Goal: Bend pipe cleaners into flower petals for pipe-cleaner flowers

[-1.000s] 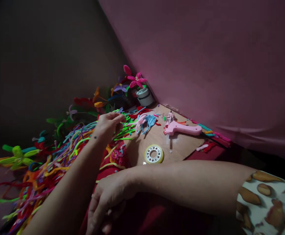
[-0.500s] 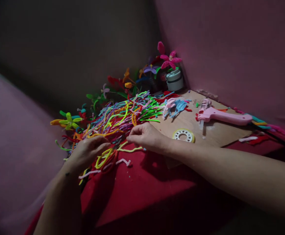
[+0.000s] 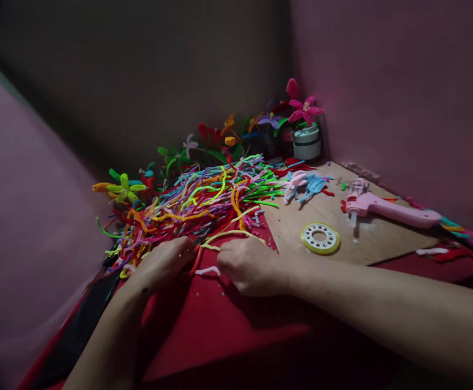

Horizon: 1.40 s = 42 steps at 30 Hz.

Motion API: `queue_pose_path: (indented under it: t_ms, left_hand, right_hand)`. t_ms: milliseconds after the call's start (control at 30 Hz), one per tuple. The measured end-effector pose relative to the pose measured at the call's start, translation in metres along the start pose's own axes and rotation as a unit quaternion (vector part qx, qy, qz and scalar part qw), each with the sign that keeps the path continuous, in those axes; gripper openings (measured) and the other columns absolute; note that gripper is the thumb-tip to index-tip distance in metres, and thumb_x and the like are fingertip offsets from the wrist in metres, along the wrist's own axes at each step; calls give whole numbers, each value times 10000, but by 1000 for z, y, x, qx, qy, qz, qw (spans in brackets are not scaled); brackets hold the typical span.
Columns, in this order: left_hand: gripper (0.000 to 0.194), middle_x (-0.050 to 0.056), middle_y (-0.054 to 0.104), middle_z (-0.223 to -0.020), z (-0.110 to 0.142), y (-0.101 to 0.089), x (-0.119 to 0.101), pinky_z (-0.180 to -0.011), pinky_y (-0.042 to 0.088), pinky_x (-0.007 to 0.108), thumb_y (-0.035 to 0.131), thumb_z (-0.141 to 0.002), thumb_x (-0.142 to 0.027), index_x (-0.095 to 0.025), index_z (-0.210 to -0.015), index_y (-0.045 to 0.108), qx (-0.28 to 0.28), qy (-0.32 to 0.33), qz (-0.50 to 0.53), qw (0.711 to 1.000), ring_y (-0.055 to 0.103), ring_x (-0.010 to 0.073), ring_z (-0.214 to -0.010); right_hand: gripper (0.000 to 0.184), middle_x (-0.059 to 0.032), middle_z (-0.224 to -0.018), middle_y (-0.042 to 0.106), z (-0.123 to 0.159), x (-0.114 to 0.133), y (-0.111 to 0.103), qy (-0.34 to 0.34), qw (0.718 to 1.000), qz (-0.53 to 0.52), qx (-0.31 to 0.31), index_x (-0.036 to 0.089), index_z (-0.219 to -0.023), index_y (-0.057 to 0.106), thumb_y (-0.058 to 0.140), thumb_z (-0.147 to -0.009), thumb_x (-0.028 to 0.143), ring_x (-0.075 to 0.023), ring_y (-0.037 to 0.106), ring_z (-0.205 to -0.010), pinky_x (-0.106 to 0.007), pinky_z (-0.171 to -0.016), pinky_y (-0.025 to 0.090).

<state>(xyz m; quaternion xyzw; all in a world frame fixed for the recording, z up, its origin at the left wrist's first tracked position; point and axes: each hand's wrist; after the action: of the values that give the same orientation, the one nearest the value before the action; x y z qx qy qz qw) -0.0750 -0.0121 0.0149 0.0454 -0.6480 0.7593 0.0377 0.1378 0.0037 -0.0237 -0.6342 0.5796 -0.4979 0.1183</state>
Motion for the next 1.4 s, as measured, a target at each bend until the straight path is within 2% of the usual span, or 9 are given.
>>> queue_pose_path:
  t_ms: [167,233,300,433,600,933,1067,1267,1400]
  left_hand:
    - [219,81,633,-794,-3,-1,0,-516,265,263,343,-822,-273,-204,-770,544,-13,19,-6,1000,574,185,-669]
    - [215,76,632,-791,-3,-1,-2,-518,280,261,347,-820,-280,-203,-791,546,-13,6,-5,1000,575,182,-659]
    - [211,78,633,-794,-3,-1,-5,-527,301,266,344,-818,-268,-202,-824,545,-6,-6,-20,1000,581,191,-663]
    - [203,98,632,-858,-3,1,-9,-583,348,284,349,-811,-229,-194,-894,532,0,15,-60,998,595,212,-739]
    - [202,98,631,-883,-5,3,-7,-615,368,280,336,-831,-227,-191,-901,522,-2,17,-66,998,600,205,-783]
    - [162,106,633,-861,-6,7,-9,-661,381,278,381,-811,-178,-172,-865,534,-19,17,-38,999,599,202,-804]
    - [136,90,634,-839,-6,9,-4,-651,382,269,413,-800,-194,-177,-825,546,-37,22,-4,999,594,194,-777]
    - [275,96,629,-910,8,-22,-19,-722,399,278,342,-862,-299,-160,-942,565,-146,-8,113,983,577,193,-842]
    - [282,15,620,-848,31,-38,-60,-683,396,218,492,-801,-376,-197,-1004,570,4,172,369,913,544,138,-765]
  right_hand:
    - [118,-16,-685,508,1,-8,-31,116,933,-230,-251,163,-754,532,446,-826,203,-109,462,-607,-245,-542,355]
    - [116,-5,-657,509,-1,-11,-35,150,910,-264,-282,162,-759,518,462,-827,237,-100,467,-567,-234,-510,352]
    - [142,-16,-663,539,-2,-10,-34,142,933,-228,-239,147,-757,535,457,-831,239,-103,491,-574,-235,-530,377]
    - [212,-92,-841,600,-3,1,-20,45,999,6,-8,108,-898,597,558,-773,274,-167,539,-752,-287,-660,425]
    - [238,-141,-887,600,-4,2,-6,49,958,235,157,91,-855,638,401,-834,100,-219,538,-839,-334,-699,416]
    - [169,-75,-704,611,-1,4,-17,39,967,177,182,120,-777,619,467,-741,54,-149,509,-638,-267,-570,334]
    - [133,4,-556,515,1,0,-60,62,985,-12,159,124,-672,603,499,-754,131,-72,408,-507,-209,-497,289]
    - [173,25,-530,501,1,-13,-88,125,938,-273,175,100,-679,622,601,-718,267,-54,422,-484,-176,-446,293]
    - [139,25,-511,509,-5,-19,-74,181,937,-281,105,97,-685,659,635,-686,234,-50,409,-462,-182,-432,280]
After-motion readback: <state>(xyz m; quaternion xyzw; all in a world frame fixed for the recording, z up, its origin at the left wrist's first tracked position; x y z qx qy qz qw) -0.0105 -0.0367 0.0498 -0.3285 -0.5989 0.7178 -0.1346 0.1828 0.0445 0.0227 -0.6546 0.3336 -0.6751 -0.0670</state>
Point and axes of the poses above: each hand's wrist, its own z-axis away from the middle knuckle, its own y-axis out of the palm, x = y × z
